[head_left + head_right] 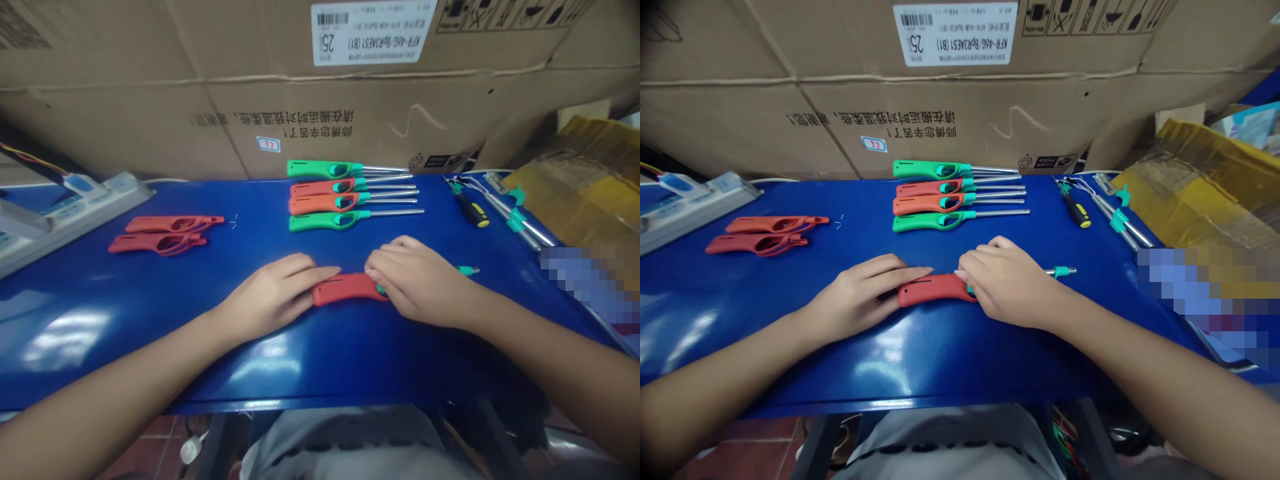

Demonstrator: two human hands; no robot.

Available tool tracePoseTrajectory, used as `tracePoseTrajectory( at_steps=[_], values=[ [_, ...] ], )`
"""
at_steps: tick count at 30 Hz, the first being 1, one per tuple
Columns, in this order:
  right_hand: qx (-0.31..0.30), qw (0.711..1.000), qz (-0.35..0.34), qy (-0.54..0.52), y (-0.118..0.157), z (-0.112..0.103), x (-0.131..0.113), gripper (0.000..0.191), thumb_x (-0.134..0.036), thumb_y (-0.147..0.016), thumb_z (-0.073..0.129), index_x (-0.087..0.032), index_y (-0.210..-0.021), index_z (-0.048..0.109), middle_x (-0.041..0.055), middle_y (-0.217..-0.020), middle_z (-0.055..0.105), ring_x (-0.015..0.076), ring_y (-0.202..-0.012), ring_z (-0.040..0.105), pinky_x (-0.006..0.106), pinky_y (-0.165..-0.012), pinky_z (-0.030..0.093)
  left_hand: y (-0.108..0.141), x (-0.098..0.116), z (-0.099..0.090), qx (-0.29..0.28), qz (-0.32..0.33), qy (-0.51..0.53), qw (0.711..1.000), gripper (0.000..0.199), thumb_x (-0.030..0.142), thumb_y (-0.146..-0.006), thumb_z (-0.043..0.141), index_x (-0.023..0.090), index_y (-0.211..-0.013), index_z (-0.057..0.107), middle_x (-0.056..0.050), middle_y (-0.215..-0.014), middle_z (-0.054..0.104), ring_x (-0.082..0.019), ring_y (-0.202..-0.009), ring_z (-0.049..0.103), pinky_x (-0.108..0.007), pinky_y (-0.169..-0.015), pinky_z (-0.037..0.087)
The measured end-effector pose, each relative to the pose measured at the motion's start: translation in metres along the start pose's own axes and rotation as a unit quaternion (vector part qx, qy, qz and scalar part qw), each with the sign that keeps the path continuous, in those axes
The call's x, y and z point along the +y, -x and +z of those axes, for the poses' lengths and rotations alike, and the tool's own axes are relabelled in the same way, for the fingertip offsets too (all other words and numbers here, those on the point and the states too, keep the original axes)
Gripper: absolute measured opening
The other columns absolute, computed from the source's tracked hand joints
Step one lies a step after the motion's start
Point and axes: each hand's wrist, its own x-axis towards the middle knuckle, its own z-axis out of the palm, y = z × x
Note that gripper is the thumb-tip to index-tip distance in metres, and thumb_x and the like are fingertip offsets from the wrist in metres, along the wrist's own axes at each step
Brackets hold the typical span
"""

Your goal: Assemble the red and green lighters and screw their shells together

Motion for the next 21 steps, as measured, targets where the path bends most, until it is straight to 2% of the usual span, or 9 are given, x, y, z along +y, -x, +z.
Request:
tracePoseTrajectory(
  at_steps=[2,4,7,11,14,17,21],
  values=[
    [-0.01,0.999,0.008,-0.045,0.001,-0.002,-0.001,0.041,-0.026,-0.107,0.029,-0.016,-0.086,0.062,0.0036,-0.076,0.063,0.0193,-0.071,0.054,0.036,-0.077,0.034,-0.001,0.001,-0.002,-0.016,0.003,0.007,1.0,0.03,0.023,-0.101,0.055,0.013,-0.129,0.062,-0.01,-0.106,0.068,-0.019,-0.095,0.064,-0.031,-0.087,0.053],
    [-0.012,0.996,-0.002,-0.089,0.002,-0.003,-0.001,0.042,-0.041,-0.108,0.034,-0.015,-0.095,0.064,0.0041,-0.082,0.067,0.0196,-0.076,0.058,0.035,-0.079,0.034,-0.002,0.003,-0.003,-0.039,0.002,0.026,0.999,0.026,0.027,-0.101,0.055,0.013,-0.121,0.065,-0.01,-0.102,0.069,-0.02,-0.093,0.064,-0.032,-0.085,0.053],
    [-0.004,0.995,-0.05,-0.082,0.003,-0.002,-0.001,0.049,-0.058,-0.103,0.041,-0.016,-0.102,0.066,0.0049,-0.089,0.071,0.0209,-0.081,0.06,0.035,-0.081,0.034,-0.003,0.005,-0.002,-0.049,0.003,0.049,0.998,0.024,0.028,-0.101,0.055,0.013,-0.117,0.066,-0.01,-0.101,0.069,-0.02,-0.091,0.063,-0.032,-0.083,0.053],
    [-0.015,0.996,-0.08,-0.021,0.002,0.003,-0.003,0.049,-0.054,-0.104,0.04,-0.016,-0.087,0.065,0.0031,-0.078,0.068,0.0196,-0.073,0.057,0.034,-0.079,0.033,-0.003,0.009,0.002,-0.022,0.01,0.042,0.999,0.035,0.032,-0.1,0.059,0.012,-0.129,0.06,-0.009,-0.102,0.069,-0.019,-0.089,0.063,-0.031,-0.082,0.052],
    [-0.024,0.996,-0.081,-0.003,0.001,0.006,-0.007,0.046,-0.051,-0.104,0.042,-0.017,-0.082,0.064,0.0021,-0.074,0.066,0.0196,-0.072,0.056,0.034,-0.077,0.033,-0.005,0.013,0.004,-0.03,0.027,0.045,0.998,0.03,0.03,-0.1,0.058,0.012,-0.124,0.062,-0.009,-0.101,0.069,-0.019,-0.087,0.062,-0.03,-0.081,0.052],
    [-0.029,0.997,-0.075,-0.009,0.0,0.005,-0.009,0.045,-0.049,-0.105,0.042,-0.017,-0.082,0.064,0.0025,-0.075,0.067,0.0199,-0.072,0.057,0.034,-0.076,0.032,-0.006,0.017,0.004,-0.03,0.027,0.05,0.998,0.024,0.026,-0.101,0.056,0.011,-0.118,0.064,-0.009,-0.099,0.069,-0.019,-0.086,0.061,-0.03,-0.08,0.051],
    [-0.045,0.996,-0.058,-0.044,0.002,-0.002,-0.001,0.043,-0.052,-0.104,0.045,-0.016,-0.093,0.067,0.0051,-0.084,0.071,0.0212,-0.079,0.06,0.035,-0.079,0.034,-0.006,0.015,0.001,-0.019,0.009,0.045,0.999,0.023,0.024,-0.101,0.056,0.008,-0.116,0.065,-0.01,-0.098,0.069,-0.02,-0.087,0.062,-0.031,-0.081,0.051]
  ],
)
